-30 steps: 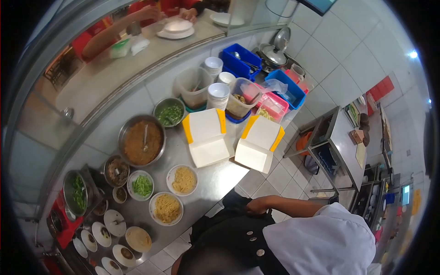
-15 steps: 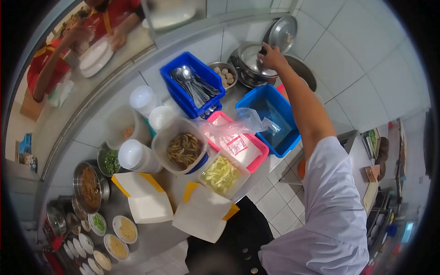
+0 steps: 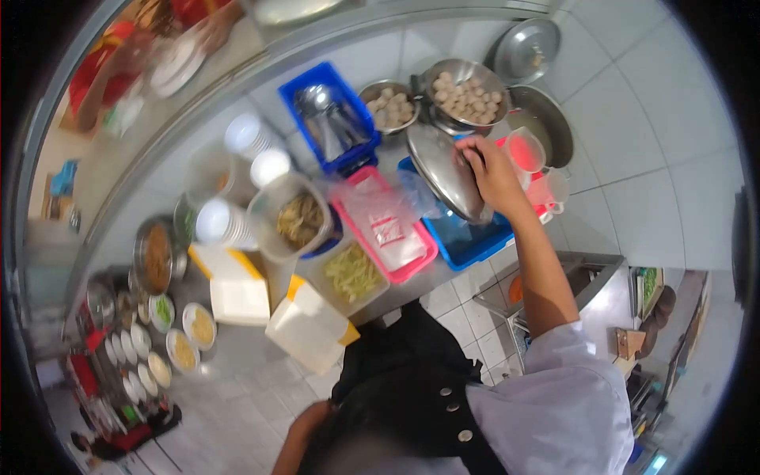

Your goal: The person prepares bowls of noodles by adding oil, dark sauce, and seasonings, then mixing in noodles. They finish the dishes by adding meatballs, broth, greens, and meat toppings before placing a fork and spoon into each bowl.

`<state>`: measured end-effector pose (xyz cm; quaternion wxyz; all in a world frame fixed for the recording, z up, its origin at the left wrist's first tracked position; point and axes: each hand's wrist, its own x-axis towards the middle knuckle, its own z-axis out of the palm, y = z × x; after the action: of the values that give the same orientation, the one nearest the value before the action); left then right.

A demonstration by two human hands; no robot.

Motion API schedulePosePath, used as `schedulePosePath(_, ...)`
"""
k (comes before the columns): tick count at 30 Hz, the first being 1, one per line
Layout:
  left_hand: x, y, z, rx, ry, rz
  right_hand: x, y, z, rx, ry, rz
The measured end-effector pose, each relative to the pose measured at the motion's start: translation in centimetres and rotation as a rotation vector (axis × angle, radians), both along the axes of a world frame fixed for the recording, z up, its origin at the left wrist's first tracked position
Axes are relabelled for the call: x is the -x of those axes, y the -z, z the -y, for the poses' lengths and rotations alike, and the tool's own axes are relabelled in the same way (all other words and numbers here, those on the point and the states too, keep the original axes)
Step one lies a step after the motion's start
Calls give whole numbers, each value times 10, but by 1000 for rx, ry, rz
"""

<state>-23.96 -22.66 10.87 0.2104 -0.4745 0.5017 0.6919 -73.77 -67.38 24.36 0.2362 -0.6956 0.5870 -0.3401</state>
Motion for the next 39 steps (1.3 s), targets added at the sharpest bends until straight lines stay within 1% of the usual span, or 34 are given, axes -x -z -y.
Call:
schedulePosePath(1,8,-5,10,32,25,-3,-1,23,-12,-11,-38,16)
schedulePosePath(2,16,-12,17,68,41,16,-1,45,-19,-39,-22,16)
schedulePosePath(3,27,-23,19,104,60,68,-3,64,-28,-74,-8,16)
schedulePosePath(4,39,-31,37,146,79,119,-3,78,-32,-79,-57,30)
schedulePosePath(6,53,-49,50,102,25,178,-10,98,-42,62,62,-68)
schedulePosePath(7,57,-56,52,67,22,214,-18,94,-53,60,28,-57)
schedulePosePath(8,58,-61,50,64,-7,222,-25,81,-63,141,135,-237)
schedulePosePath(9,59,-64,49,98,22,227,-32,65,-67,227,250,-418)
schedulePosePath(10,59,-65,51,135,54,231,-46,49,-64,237,233,-412)
schedulePosePath(12,60,-68,60,179,-3,229,-95,16,-73,286,-144,-165)
schedulePosePath(13,60,-71,60,212,-40,218,-122,9,-71,304,-381,-150)
schedulePosePath(14,61,-78,60,212,-27,203,-151,2,-60,320,-612,-140)
schedulePosePath(15,64,-86,64,295,-151,204,-179,1,-51,406,-667,-188)
schedulePosePath(16,68,-90,76,386,-258,188,-199,6,-40,418,-711,-374)
schedulePosePath(17,70,-88,84,409,-208,141,-211,30,-22,363,-771,-479)
schedulePosePath(18,68,-86,82,467,-282,141,-227,41,-8,319,-806,-708)
schedulePosePath(19,65,-86,78,519,-360,147,-238,36,4,214,-856,-824)
schedulePosePath(20,61,-90,77,536,-313,121,-241,30,12,107,-905,-924)
schedulePosePath(21,58,-94,77,528,-384,152,-236,27,15,102,-860,-936)
schedulePosePath(22,55,-95,76,520,-469,186,-233,25,16,141,-883,-907)
schedulePosePath(24,47,-94,71,511,-480,201,-233,13,12,185,-907,-880)
schedulePosePath(26,42,-90,64,487,-509,226,-228,1,6,258,-1065,-728)
schedulePosePath(27,41,-86,60,473,-491,227,-224,-5,2,257,-1062,-731)
schedulePosePath(29,42,-81,55,464,-478,226,-213,-19,-1,262,-982,-321)
schedulePosePath(30,42,-79,55,460,-467,227,-203,-34,-5,268,-984,-323)
schedulePosePath(32,45,-75,54,465,-464,230,-168,-67,-10,13,-785,218)
schedulePosePath(34,49,-70,48,424,-493,334,-107,-88,-11,123,-476,316)
schedulePosePath(35,48,-59,36,428,-503,340,-65,-95,-4,262,-358,328)
schedulePosePath(36,48,-41,21,392,-536,375,-25,-110,-2,233,-153,198)
schedulePosePath(37,53,-29,12,349,-567,413,18,-92,19,278,-19,180)
schedulePosePath(39,76,-7,-1,283,-630,442,85,-78,54,256,29,42)
